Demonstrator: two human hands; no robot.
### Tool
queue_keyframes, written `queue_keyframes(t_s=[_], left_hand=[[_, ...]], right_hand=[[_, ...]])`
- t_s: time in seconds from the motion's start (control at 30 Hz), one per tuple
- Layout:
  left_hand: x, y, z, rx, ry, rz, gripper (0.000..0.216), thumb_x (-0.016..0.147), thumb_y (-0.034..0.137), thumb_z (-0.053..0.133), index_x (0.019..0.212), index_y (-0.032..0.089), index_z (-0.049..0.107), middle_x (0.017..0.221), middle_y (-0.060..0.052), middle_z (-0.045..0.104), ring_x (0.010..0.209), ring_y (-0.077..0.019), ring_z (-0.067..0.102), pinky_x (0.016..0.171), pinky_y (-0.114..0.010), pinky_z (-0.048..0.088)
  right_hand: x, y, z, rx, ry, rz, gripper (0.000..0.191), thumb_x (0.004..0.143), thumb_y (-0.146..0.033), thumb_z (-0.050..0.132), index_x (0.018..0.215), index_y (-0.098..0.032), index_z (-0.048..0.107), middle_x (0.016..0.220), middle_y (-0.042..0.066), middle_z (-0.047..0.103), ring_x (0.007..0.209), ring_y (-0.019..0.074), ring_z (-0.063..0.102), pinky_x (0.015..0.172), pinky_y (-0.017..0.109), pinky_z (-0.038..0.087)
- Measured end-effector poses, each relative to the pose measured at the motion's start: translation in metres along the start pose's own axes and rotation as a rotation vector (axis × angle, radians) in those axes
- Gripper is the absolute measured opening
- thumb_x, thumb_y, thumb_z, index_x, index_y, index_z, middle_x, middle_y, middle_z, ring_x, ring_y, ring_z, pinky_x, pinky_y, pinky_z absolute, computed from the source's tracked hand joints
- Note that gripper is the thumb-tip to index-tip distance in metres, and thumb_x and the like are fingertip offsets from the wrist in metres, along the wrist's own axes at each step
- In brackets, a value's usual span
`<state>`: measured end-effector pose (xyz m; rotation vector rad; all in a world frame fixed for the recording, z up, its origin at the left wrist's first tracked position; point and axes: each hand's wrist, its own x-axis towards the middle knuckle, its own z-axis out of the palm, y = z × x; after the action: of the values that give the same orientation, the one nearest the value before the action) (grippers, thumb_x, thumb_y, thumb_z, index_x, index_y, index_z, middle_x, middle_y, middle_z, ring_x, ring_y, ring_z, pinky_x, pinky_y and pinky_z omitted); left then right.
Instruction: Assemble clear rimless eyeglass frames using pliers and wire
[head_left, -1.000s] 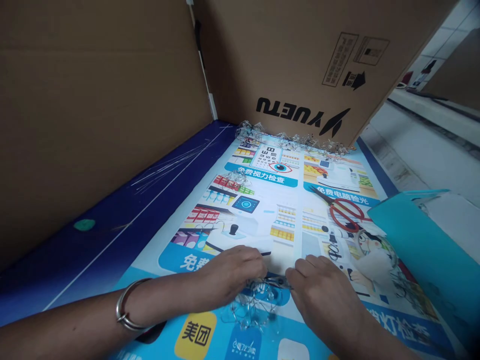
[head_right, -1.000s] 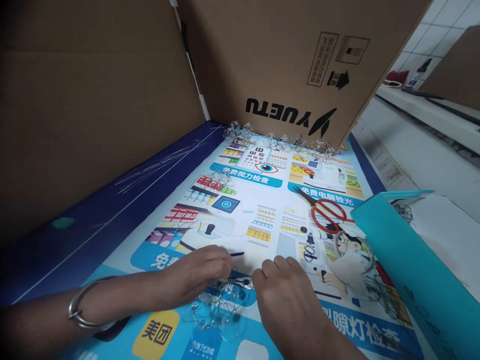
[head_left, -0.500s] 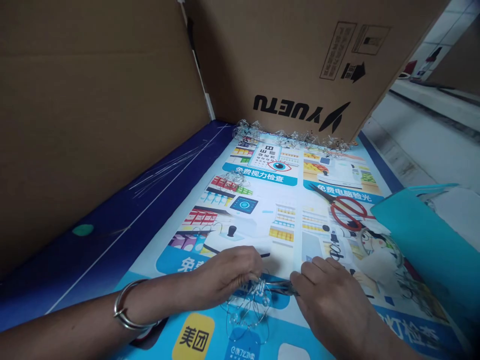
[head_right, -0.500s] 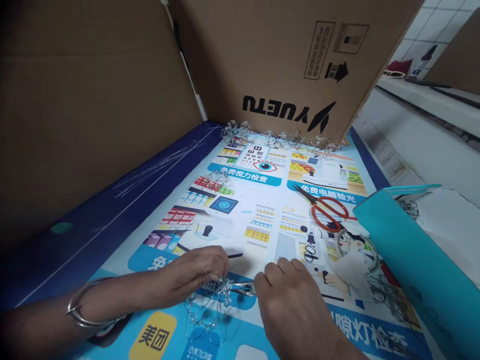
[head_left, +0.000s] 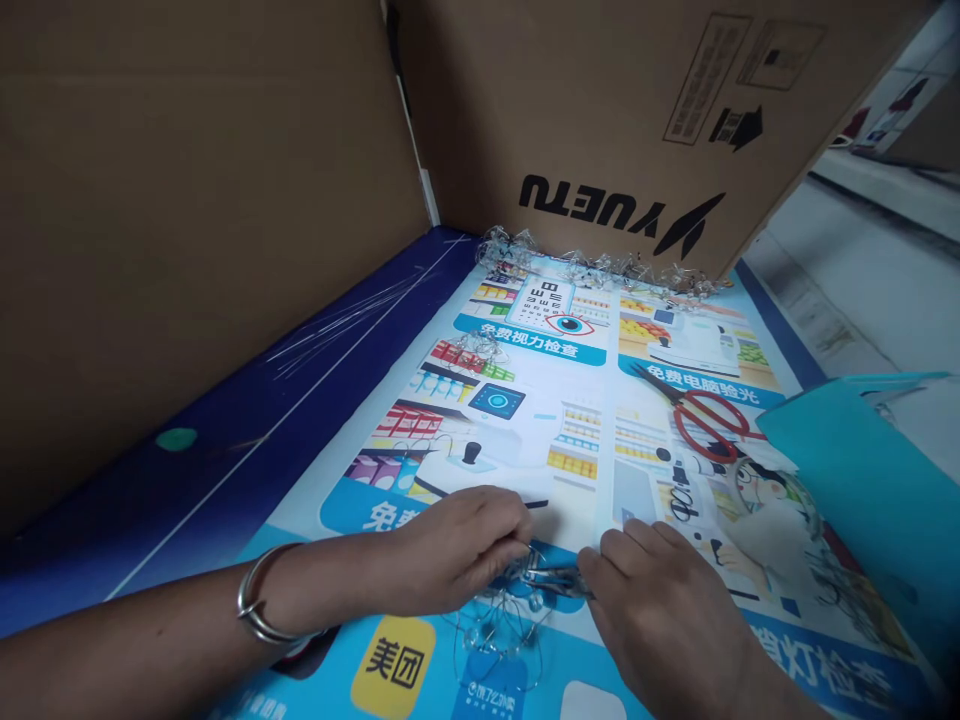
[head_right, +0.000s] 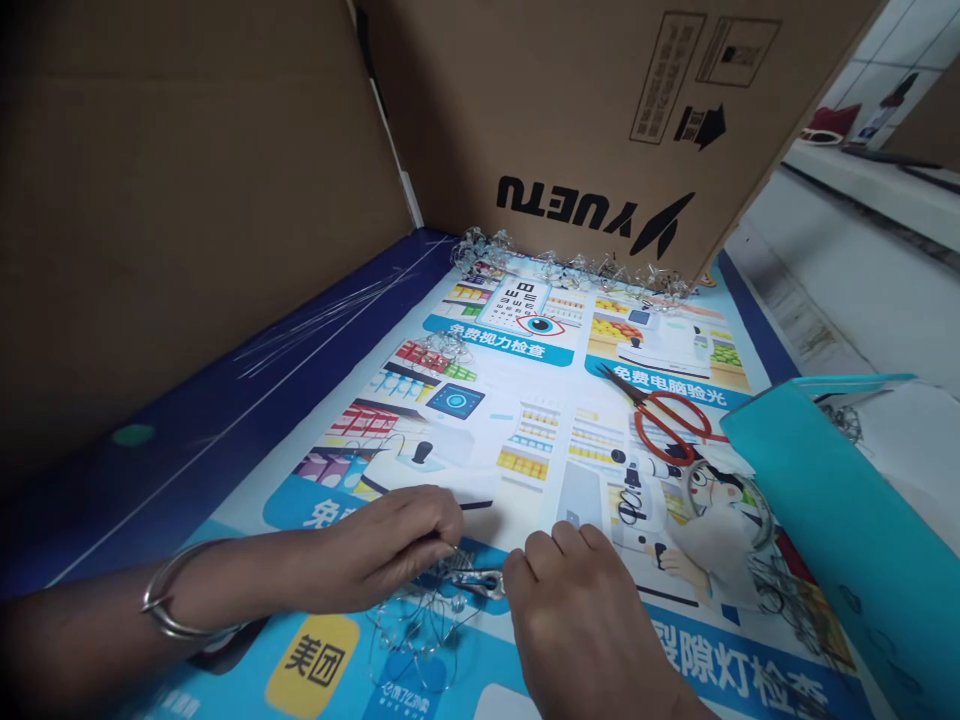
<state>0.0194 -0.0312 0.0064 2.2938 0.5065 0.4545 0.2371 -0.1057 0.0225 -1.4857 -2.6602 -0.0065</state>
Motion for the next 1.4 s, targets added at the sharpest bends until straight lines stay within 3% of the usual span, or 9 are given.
queue_keyframes(t_s=[0.3, 0.43, 0.77, 1.07, 1.4], left_hand=[[0.003, 0.001, -0.004, 0.072, 0.005, 0.077, 0.011, 0.089, 0.015, 0.033, 0.083, 0.019, 0.041, 0.076, -0.004, 0.051, 0.070, -0.0153, 0.044, 0.069, -0.031, 0.040], [0.003, 0.000, -0.003, 0.073, 0.001, 0.104, 0.011, 0.087, 0.012, 0.035, 0.081, 0.019, 0.040, 0.077, -0.003, 0.051, 0.073, -0.0156, 0.045, 0.075, -0.032, 0.039], [0.003, -0.001, -0.004, 0.076, -0.028, 0.099, 0.012, 0.083, 0.007, 0.035, 0.081, 0.019, 0.038, 0.077, -0.004, 0.052, 0.073, -0.0167, 0.044, 0.075, -0.034, 0.038], [0.002, -0.002, -0.003, 0.216, -0.084, 0.116, 0.021, 0.070, 0.002, 0.042, 0.082, 0.018, 0.040, 0.077, -0.005, 0.052, 0.074, -0.0185, 0.044, 0.072, -0.035, 0.039], [0.004, 0.001, -0.004, 0.210, -0.094, 0.121, 0.014, 0.076, 0.005, 0.039, 0.079, 0.018, 0.041, 0.075, -0.004, 0.052, 0.072, -0.0179, 0.044, 0.071, -0.033, 0.039]], right_hand=[[0.002, 0.002, -0.006, -0.076, 0.003, -0.011, 0.010, 0.077, -0.011, 0.053, 0.078, -0.021, 0.055, 0.070, 0.001, 0.053, 0.067, 0.0178, 0.042, 0.062, 0.033, 0.025], [0.003, 0.005, -0.013, -0.157, 0.063, -0.117, 0.014, 0.076, -0.007, 0.052, 0.084, -0.018, 0.058, 0.078, 0.004, 0.057, 0.074, 0.0199, 0.045, 0.064, 0.035, 0.028], [0.009, 0.004, -0.010, -0.222, 0.162, -0.301, 0.022, 0.081, -0.006, 0.048, 0.100, -0.010, 0.059, 0.082, 0.006, 0.059, 0.078, 0.0204, 0.048, 0.069, 0.037, 0.034], [0.009, 0.009, -0.011, -0.281, 0.091, -0.358, 0.022, 0.083, -0.007, 0.045, 0.100, -0.013, 0.058, 0.080, 0.005, 0.059, 0.075, 0.0192, 0.048, 0.067, 0.037, 0.034], [0.006, 0.019, -0.007, -0.260, 0.160, -0.449, 0.022, 0.085, -0.009, 0.047, 0.105, -0.010, 0.057, 0.084, 0.006, 0.060, 0.076, 0.0190, 0.049, 0.067, 0.037, 0.033]])
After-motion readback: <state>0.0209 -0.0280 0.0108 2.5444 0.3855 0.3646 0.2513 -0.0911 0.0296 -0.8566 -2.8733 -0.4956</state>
